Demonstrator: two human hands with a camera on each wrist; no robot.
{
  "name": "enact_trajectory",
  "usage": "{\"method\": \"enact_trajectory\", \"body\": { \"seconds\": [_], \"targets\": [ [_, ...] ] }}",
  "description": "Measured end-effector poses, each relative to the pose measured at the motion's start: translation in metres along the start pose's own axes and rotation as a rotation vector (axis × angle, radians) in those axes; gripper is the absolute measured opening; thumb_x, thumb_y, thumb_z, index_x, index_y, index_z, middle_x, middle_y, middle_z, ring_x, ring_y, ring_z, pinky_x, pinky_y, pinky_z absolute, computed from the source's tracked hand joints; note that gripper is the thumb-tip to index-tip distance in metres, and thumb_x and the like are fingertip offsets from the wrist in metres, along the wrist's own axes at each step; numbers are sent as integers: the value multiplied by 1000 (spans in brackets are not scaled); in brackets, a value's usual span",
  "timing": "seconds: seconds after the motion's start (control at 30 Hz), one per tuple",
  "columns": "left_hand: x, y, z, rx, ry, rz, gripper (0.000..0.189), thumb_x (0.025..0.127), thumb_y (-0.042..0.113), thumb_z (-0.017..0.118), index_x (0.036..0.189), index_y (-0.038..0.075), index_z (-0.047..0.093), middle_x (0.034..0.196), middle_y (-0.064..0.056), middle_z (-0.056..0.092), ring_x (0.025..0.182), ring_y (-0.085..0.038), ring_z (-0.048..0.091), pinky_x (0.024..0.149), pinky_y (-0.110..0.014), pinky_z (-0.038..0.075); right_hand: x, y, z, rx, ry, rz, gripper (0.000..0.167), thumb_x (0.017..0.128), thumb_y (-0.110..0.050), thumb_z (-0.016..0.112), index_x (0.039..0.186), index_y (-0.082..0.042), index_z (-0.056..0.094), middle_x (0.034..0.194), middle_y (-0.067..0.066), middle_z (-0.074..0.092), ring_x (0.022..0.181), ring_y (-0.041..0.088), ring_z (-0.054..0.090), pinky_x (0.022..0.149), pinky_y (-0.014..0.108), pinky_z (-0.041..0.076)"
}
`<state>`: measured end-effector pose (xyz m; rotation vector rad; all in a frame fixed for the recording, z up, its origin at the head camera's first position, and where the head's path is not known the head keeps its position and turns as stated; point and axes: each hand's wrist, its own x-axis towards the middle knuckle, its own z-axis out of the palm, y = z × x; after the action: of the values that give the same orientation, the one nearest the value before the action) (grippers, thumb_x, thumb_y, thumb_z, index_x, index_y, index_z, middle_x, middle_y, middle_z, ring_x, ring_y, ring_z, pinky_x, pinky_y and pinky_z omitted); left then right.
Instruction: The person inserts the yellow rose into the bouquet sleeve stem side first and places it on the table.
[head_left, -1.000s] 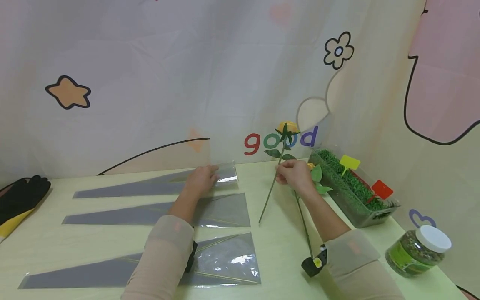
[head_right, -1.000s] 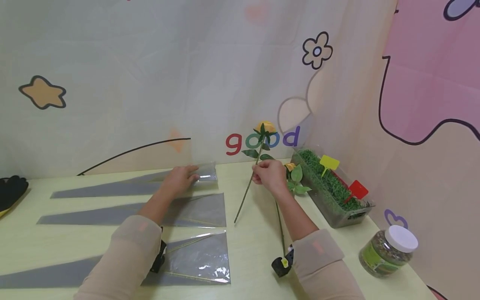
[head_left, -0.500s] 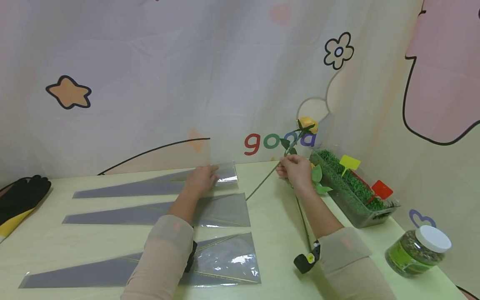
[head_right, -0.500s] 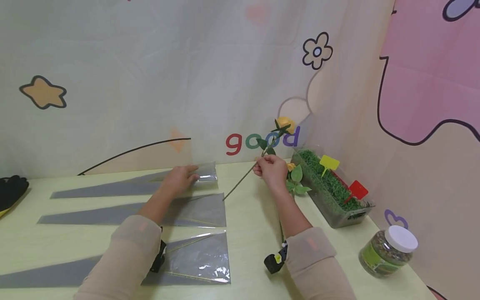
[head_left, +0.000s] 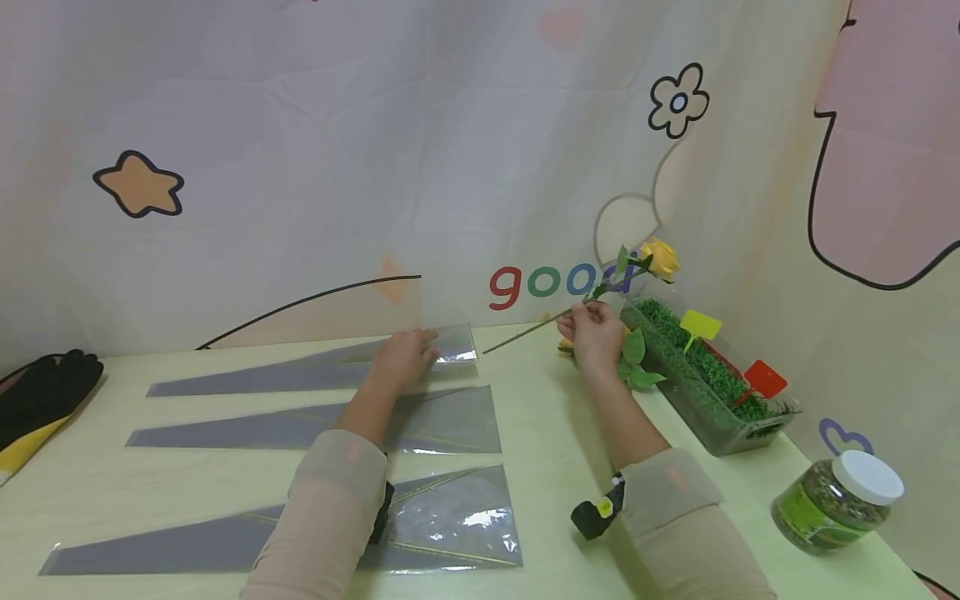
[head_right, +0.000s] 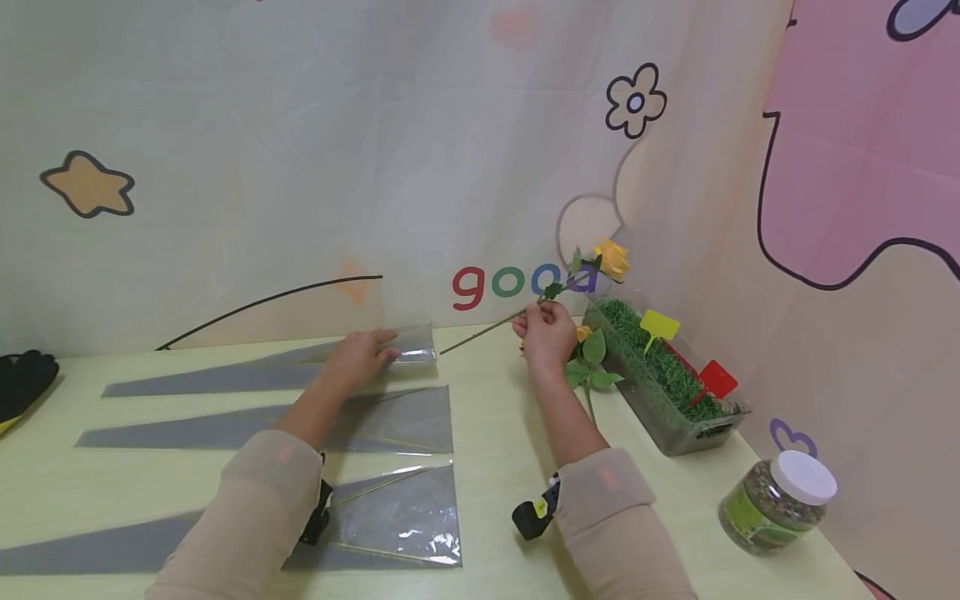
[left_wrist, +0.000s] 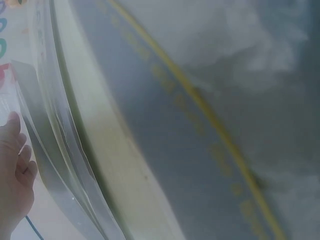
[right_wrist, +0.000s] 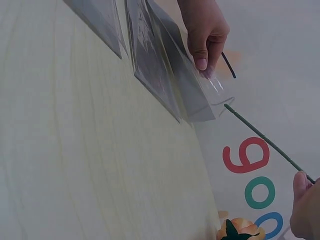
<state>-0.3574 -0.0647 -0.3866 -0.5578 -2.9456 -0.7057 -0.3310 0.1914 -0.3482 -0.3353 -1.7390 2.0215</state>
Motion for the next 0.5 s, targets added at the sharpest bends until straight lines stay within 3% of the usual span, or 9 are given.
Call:
{"method": "enact_trajectory", "body": {
  "seconds": [0.37, 0.5],
  "targets": [
    [-1, 2, -1, 8, 2, 3, 41, 95, 24, 54, 131, 6, 52, 135, -15, 46, 124, -35, 42, 101, -45, 35, -2, 6, 6, 31, 70, -10, 12, 94, -8, 54, 99, 2, 50, 75, 9, 58, 58, 7, 63, 65, 21, 53],
    [-1, 3, -2, 7, 0, 7, 41, 95, 24, 54, 132, 7, 51, 135, -15, 46, 124, -34, 42, 101, -44, 34, -3, 7, 10, 47, 72, 12, 27, 93, -6, 53, 118, 2, 47, 76, 9, 57, 57, 7, 63, 63, 20, 53]
  ]
}}
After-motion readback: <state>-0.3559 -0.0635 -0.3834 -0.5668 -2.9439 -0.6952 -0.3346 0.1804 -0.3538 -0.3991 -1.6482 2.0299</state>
